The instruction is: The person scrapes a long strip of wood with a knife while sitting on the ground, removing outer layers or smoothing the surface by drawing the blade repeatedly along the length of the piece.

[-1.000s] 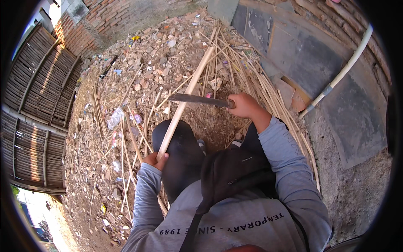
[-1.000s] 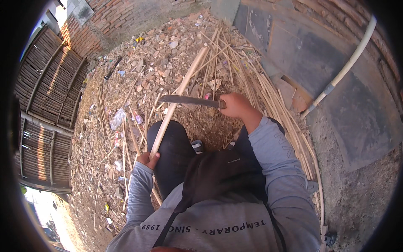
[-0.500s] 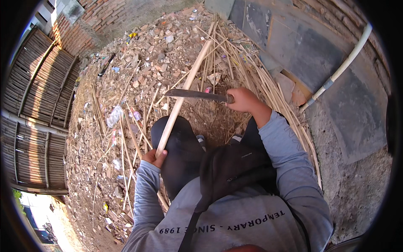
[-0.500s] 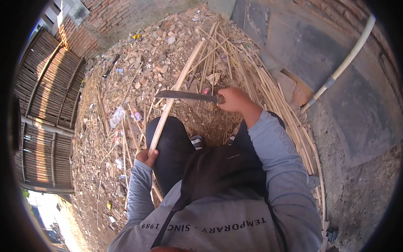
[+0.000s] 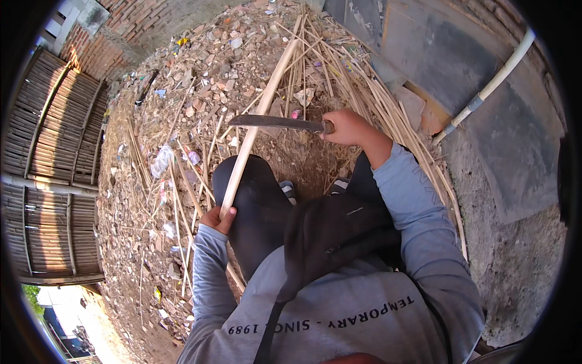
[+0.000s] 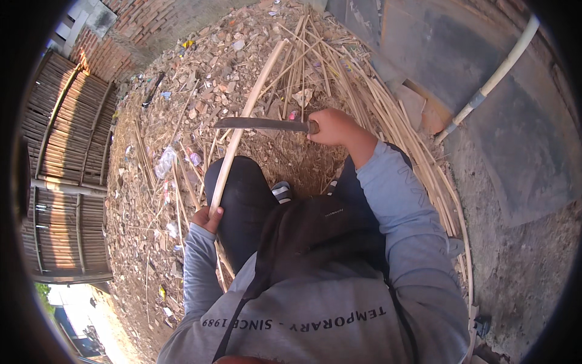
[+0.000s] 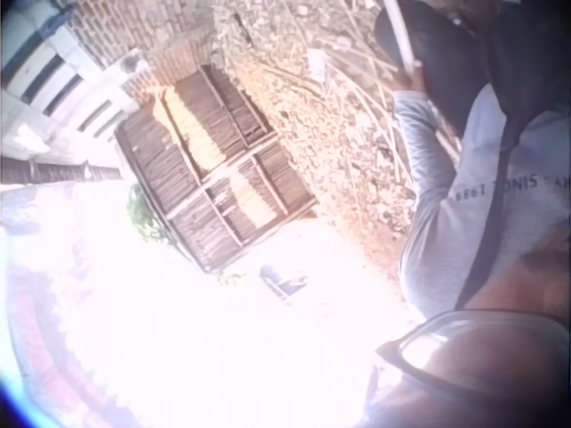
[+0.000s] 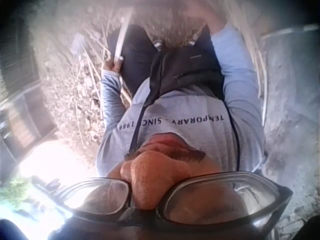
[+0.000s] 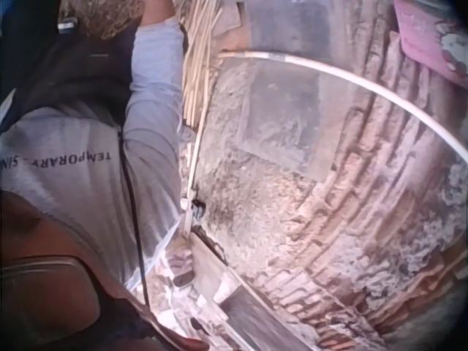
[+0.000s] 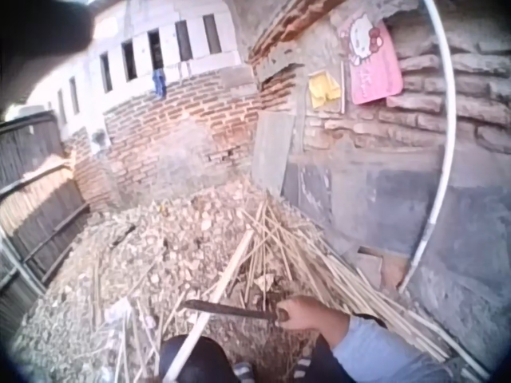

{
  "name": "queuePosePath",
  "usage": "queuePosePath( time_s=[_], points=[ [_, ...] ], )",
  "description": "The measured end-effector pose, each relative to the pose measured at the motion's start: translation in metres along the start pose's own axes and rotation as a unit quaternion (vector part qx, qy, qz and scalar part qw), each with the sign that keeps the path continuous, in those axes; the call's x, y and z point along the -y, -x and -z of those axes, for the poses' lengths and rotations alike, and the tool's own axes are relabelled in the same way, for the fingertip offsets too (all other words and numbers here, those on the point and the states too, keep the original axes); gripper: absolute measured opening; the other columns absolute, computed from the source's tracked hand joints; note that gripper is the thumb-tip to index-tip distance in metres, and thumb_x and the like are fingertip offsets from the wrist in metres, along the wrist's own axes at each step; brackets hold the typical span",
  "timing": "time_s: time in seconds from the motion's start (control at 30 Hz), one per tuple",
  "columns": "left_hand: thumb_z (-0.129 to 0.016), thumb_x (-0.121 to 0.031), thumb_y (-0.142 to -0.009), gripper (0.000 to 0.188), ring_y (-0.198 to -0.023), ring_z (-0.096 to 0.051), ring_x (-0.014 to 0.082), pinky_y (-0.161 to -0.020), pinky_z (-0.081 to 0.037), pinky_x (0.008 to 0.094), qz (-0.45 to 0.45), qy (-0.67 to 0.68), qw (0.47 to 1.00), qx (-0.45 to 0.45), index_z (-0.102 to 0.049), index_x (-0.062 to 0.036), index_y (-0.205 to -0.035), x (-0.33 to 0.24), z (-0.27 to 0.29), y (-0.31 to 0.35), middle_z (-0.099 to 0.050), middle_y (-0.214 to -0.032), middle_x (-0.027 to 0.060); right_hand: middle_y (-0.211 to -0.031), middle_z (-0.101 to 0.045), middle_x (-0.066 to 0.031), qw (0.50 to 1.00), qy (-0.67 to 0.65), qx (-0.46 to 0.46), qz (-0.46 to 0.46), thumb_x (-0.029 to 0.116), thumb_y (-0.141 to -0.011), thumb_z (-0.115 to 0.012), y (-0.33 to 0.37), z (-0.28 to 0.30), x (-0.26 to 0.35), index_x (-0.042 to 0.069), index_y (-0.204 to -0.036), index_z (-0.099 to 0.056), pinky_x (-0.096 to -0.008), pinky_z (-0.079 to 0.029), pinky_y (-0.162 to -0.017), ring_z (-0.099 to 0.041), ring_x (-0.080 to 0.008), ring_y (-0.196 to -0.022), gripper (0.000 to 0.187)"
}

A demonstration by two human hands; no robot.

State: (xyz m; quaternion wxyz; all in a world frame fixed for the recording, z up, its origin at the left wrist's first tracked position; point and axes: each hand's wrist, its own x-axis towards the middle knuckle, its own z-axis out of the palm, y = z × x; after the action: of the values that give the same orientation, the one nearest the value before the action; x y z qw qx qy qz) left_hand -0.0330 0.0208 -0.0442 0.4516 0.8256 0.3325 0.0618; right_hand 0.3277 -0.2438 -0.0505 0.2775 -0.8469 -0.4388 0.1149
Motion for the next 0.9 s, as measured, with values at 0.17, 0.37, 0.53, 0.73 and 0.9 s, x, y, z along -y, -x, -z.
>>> queuePosePath(
  time_s=[0.17, 0.37, 0.53, 0.73, 0.9],
  points=[
    [-0.072, -0.045, -0.087, 0.044, -0.060, -0.042, 0.0056, -0.054, -0.035, 0.0256, 0.004, -0.018, 1.000, -0.002, -0.067, -0.0014, -0.085, -0.009, 0.002, 0.003, -0.051, -0.063, -0.0059, -0.077, -0.065, -0.0132, 1.000, -0.009, 0.004, -0.009, 0.030, -0.073, -0.075, 0.002, 0.003, 0.006, 0.009, -0.086, -0.066, -0.0439, -0.050, -0.067, -0.065, -0.0335, -0.076, 0.027],
    [-0.072, -0.044, -0.087, 0.044, -0.061, -0.043, 0.0060, -0.055, -0.036, 0.0257, 0.010, -0.018, 1.000, -0.003, -0.068, -0.0001, -0.088, -0.014, 0.001, 0.005, -0.053, -0.064, -0.0049, -0.079, -0.066, -0.0139, 1.000, 0.017, 0.007, -0.004, 0.029, -0.074, -0.073, 0.001, 0.004, 0.007, 0.009, -0.087, -0.066, -0.0451, -0.050, -0.067, -0.065, -0.0346, -0.078, 0.025],
    [-0.072, -0.044, -0.087, 0.046, -0.062, -0.045, 0.0068, -0.055, -0.038, 0.0265, 0.011, -0.038, 0.999, -0.010, -0.068, 0.0013, -0.092, -0.014, 0.001, 0.007, -0.055, -0.066, -0.0036, -0.079, -0.066, -0.0151, 0.993, 0.114, -0.023, 0.023, 0.025, -0.073, -0.070, 0.004, 0.016, 0.031, 0.011, -0.089, -0.066, -0.0479, -0.050, -0.068, -0.065, -0.0365, -0.078, 0.022],
    [-0.072, -0.051, -0.084, 0.056, -0.069, -0.062, 0.0171, -0.066, -0.049, 0.0328, 0.040, -0.079, 0.996, 0.011, -0.067, 0.0016, -0.102, 0.006, -0.003, -0.004, -0.067, -0.075, 0.0094, -0.076, -0.066, -0.0151, 0.990, 0.126, -0.067, 0.009, 0.023, -0.070, -0.069, 0.008, 0.027, 0.018, 0.011, -0.088, -0.066, -0.0497, -0.051, -0.069, -0.064, -0.0381, -0.076, 0.022],
    [-0.067, -0.056, -0.083, 0.061, -0.082, -0.069, 0.0325, -0.074, -0.052, 0.0397, 0.049, -0.185, 0.981, 0.032, -0.067, -0.0008, -0.110, -0.009, 0.008, -0.006, -0.071, -0.087, 0.0189, -0.081, -0.066, -0.0162, 0.996, 0.066, -0.047, -0.043, 0.024, -0.069, -0.070, 0.005, 0.017, 0.028, 0.011, -0.092, -0.066, -0.0485, -0.051, -0.072, -0.064, -0.0382, -0.080, 0.027]
  ],
)
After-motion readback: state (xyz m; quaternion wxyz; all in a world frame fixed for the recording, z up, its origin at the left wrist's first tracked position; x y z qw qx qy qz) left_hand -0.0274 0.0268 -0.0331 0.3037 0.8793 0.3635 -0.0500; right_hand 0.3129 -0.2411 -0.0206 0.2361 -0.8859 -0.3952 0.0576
